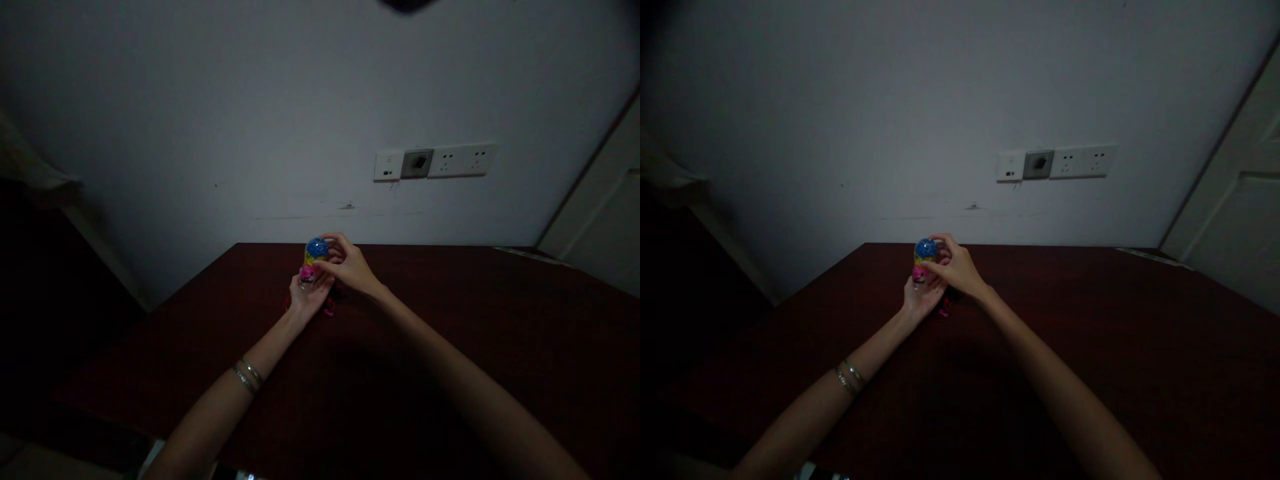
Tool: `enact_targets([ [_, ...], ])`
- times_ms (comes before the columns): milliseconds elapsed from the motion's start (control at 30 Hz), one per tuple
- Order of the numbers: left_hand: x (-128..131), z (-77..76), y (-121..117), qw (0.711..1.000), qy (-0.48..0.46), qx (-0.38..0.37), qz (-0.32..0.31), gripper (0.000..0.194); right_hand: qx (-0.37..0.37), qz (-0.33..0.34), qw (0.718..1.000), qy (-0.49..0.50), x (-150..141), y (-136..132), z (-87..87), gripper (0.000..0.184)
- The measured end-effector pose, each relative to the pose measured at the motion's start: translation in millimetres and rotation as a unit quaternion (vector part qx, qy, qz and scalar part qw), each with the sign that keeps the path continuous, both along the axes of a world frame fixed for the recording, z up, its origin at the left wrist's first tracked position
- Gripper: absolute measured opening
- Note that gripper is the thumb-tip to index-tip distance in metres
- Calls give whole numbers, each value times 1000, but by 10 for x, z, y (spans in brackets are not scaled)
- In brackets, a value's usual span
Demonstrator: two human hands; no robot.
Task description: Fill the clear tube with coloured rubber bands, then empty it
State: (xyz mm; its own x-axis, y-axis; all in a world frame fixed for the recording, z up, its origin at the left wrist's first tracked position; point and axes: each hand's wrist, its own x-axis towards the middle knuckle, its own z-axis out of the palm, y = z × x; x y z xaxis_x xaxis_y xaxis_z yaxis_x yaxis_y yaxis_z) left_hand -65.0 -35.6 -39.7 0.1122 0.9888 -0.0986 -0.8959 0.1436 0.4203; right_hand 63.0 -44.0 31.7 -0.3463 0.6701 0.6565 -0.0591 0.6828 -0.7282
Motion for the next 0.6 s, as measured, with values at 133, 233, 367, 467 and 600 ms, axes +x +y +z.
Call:
enact_targets([
  [133,2,2,-6,1000,15,-25,4,29,-10,42,997,-70,36,14,-4,46],
  [233,-4,8,-7,1000,14,-3,5,29,-1,-8,1000,-23,36,60,-37,48],
  [367,-53,32,3,995,95,-8,38,27,12,-54,998,-6,54,144,-71,48],
  [467,-103,30,38,980,176,-27,92,23,14,-88,996,-8,90,192,-94,48],
  [600,-155,-9,119,945,287,1,156,18,24,-119,992,-33,140,226,-127,48],
])
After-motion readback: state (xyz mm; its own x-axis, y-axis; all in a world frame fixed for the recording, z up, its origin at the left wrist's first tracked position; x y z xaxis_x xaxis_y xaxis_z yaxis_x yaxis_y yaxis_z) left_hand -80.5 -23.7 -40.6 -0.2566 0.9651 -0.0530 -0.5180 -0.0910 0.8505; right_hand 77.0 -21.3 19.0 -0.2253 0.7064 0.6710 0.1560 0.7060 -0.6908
